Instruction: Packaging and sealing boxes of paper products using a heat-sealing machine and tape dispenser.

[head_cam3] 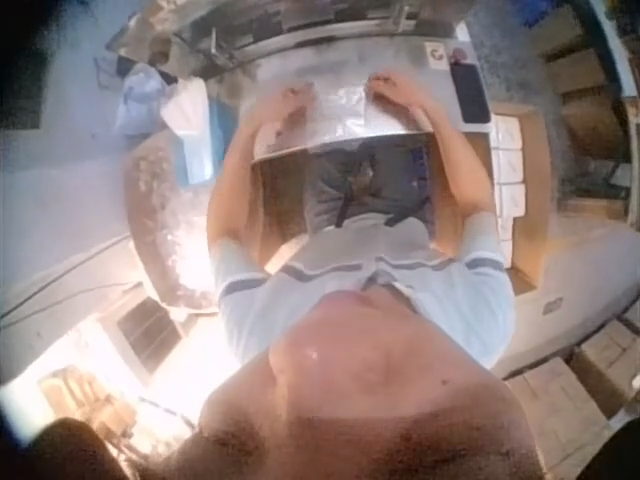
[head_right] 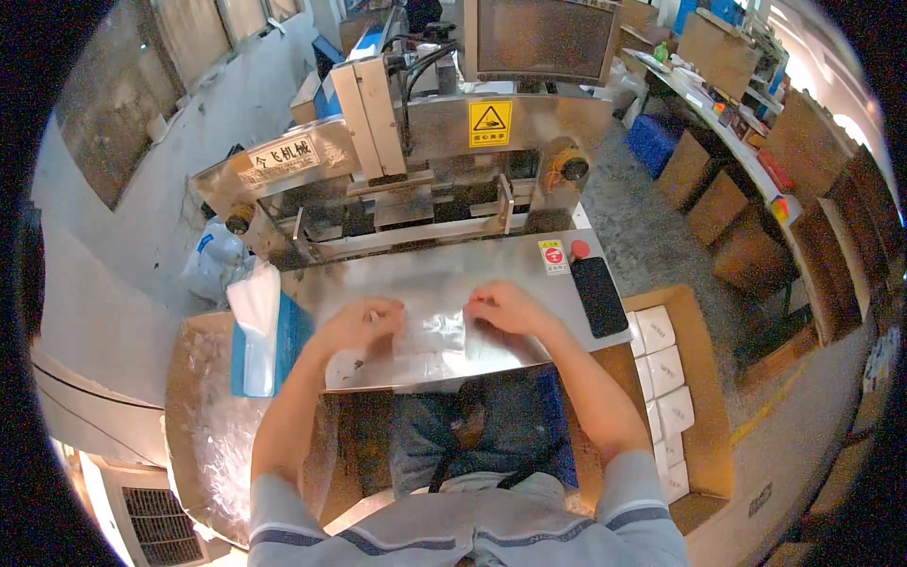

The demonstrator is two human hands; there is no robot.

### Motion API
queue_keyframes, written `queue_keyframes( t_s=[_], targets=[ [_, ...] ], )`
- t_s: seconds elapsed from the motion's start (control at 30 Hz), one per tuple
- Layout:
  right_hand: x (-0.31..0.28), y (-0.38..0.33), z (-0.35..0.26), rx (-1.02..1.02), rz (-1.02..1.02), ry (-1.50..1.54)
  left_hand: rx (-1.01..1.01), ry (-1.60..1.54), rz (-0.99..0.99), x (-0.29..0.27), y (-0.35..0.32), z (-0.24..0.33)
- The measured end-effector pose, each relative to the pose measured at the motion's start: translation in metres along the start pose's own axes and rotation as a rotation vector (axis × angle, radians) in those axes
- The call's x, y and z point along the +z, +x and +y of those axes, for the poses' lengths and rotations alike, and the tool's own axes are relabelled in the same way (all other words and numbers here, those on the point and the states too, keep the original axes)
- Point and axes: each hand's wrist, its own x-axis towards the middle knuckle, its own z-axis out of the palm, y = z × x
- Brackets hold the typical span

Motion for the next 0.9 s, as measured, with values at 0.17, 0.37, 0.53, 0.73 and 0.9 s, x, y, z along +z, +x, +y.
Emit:
queue_keyframes(
  t_s=[0.17, 0.37, 0.53, 0.73, 0.9],
  targets=[
    [-0.015, 0.091, 0.012, -0.063, 0.051, -0.251, -0.125, -0.131, 0.035, -0.056, 0.07, -0.055],
    [-0.038, 0.171, 0.01, -0.093, 0.137, -0.336, -0.261, -0.264, 0.271, -0.103, 0.13, -0.038],
    [-0.043, 0.197, 0.008, -0.08, 0.238, -0.404, -0.088, -0.155, 0.291, -0.115, 0.167, -0.08],
    [0.019, 0.167, -0.03, -0.282, 0.378, -0.723, 0.091, 0.455, 0.905, -0.074, 0.151, -0.054],
    [0.033, 0.169, -0.011, -0.227, 0.313, -0.885, 0.154, 0.589, 0.826, 0.021, 0.076, -0.029]
  ],
)
